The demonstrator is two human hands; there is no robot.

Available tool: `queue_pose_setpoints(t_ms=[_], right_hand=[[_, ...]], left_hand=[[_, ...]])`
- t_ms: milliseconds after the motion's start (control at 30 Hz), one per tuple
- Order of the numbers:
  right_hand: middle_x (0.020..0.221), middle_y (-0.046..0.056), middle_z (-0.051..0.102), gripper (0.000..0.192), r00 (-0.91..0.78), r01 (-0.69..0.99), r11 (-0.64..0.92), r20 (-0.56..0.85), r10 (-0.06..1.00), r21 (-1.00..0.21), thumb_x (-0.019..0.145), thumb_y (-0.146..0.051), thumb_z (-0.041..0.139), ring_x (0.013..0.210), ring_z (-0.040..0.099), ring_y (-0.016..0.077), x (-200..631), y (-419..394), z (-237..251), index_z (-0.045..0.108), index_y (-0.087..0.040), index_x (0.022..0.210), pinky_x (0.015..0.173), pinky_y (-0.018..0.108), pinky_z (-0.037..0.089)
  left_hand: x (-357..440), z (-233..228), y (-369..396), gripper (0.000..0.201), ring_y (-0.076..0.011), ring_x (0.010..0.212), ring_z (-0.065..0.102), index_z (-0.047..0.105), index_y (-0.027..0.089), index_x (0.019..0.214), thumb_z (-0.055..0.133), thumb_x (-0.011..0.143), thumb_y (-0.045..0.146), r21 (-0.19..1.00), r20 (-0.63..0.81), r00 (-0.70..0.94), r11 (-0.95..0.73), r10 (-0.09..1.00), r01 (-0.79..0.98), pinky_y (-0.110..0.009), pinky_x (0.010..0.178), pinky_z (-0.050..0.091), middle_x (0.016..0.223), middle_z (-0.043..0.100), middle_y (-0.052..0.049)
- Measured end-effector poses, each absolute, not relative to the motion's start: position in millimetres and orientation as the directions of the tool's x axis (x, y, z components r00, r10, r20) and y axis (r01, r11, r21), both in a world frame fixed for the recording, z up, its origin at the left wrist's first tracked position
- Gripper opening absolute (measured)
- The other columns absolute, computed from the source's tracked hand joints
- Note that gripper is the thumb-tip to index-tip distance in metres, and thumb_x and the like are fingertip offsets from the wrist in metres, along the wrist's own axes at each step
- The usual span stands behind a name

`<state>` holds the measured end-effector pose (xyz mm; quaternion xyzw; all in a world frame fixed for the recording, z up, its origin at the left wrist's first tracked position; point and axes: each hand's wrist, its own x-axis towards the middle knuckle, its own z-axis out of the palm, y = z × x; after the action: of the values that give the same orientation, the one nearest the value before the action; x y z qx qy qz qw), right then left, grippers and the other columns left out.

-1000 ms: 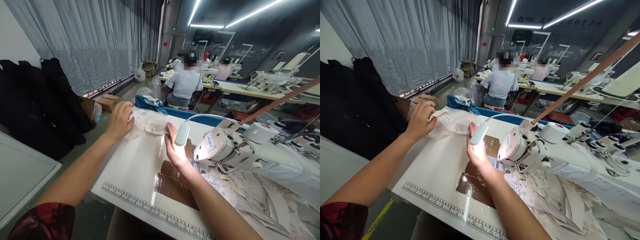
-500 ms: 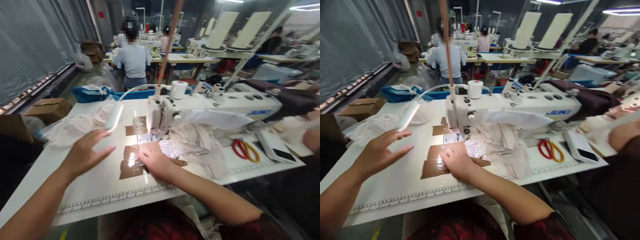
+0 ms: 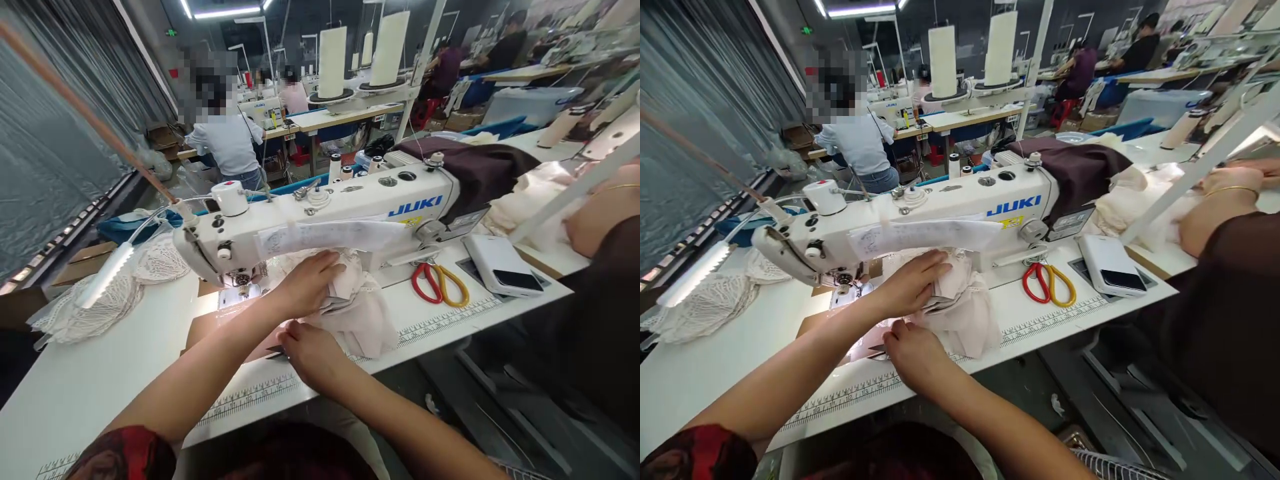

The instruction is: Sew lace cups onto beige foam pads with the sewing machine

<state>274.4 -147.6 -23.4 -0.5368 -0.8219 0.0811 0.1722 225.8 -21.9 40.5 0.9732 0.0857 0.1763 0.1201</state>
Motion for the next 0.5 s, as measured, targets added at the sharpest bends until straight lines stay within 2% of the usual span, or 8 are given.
queue_pose_setpoints(t_ms=[67, 133, 233, 333, 433, 500], right_hand=[[0.099, 0.011, 0.063, 0.021, -0.413, 0.845, 0.464, 0.227, 0.882, -0.267, 0.086, -0.011, 0.049, 0.083, 0.059, 0.0208, 279.0, -148.4, -26.5, 0.059, -0.013, 0.105, 0.070, 0.031, 0.047], [0.098, 0.010, 0.063, 0.021, -0.426, 0.831, 0.485, 0.250, 0.869, -0.273, 0.085, -0.012, 0.052, 0.082, 0.059, 0.0202, 280.6, -147.9, -28.4, 0.059, -0.013, 0.105, 0.071, 0.030, 0.047], [0.097, 0.010, 0.064, 0.021, -0.429, 0.819, 0.495, 0.263, 0.864, -0.291, 0.084, -0.012, 0.055, 0.082, 0.059, 0.0205, 279.7, -146.6, -28.3, 0.060, -0.013, 0.104, 0.072, 0.031, 0.049], [0.101, 0.013, 0.065, 0.029, -0.434, 0.809, 0.500, 0.260, 0.863, -0.309, 0.085, -0.026, 0.061, 0.089, 0.061, 0.0242, 277.9, -146.2, -24.7, 0.059, -0.010, 0.109, 0.075, 0.034, 0.051], [0.104, 0.014, 0.065, 0.047, -0.406, 0.807, 0.462, 0.224, 0.886, -0.367, 0.083, -0.044, 0.063, 0.093, 0.061, 0.0269, 277.4, -147.0, -20.5, 0.057, -0.010, 0.115, 0.076, 0.036, 0.052], [0.106, 0.013, 0.065, 0.048, -0.383, 0.810, 0.427, 0.187, 0.904, -0.401, 0.085, -0.048, 0.060, 0.093, 0.062, 0.0267, 278.1, -147.9, -18.3, 0.057, -0.012, 0.116, 0.076, 0.037, 0.053]], left_hand=[[237.4, 38.9, -15.8, 0.053, -0.0302, 0.132, 0.042, 0.053, 0.012, 0.127, 0.051, 0.075, 0.007, 0.261, 0.331, 0.926, -0.961, 0.182, 0.096, -0.048, 0.109, 0.038, 0.140, 0.047, -0.018], [244.5, 41.2, -14.2, 0.052, -0.0286, 0.127, 0.048, 0.055, 0.013, 0.126, 0.053, 0.075, 0.011, 0.285, 0.359, 0.917, -0.956, 0.176, 0.071, -0.045, 0.106, 0.041, 0.135, 0.053, -0.016], [253.2, 43.6, -14.8, 0.045, -0.0257, 0.117, 0.056, 0.061, 0.016, 0.120, 0.052, 0.076, 0.012, 0.338, 0.394, 0.891, -0.937, 0.226, 0.089, -0.041, 0.100, 0.047, 0.125, 0.061, -0.012], [258.8, 39.8, -15.2, 0.038, -0.0230, 0.103, 0.063, 0.067, 0.018, 0.107, 0.050, 0.075, 0.007, 0.362, 0.427, 0.863, -0.926, 0.269, 0.109, -0.037, 0.091, 0.052, 0.112, 0.067, -0.008], [256.0, 35.9, -17.9, 0.036, -0.0225, 0.101, 0.063, 0.066, 0.017, 0.106, 0.049, 0.076, 0.005, 0.310, 0.534, 0.814, -0.949, 0.226, 0.060, -0.038, 0.088, 0.053, 0.110, 0.068, -0.010], [248.6, 38.0, -23.2, 0.035, -0.0225, 0.108, 0.061, 0.062, 0.016, 0.113, 0.047, 0.083, 0.007, 0.265, 0.645, 0.744, -0.964, 0.175, -0.003, -0.039, 0.090, 0.052, 0.115, 0.065, -0.013]])
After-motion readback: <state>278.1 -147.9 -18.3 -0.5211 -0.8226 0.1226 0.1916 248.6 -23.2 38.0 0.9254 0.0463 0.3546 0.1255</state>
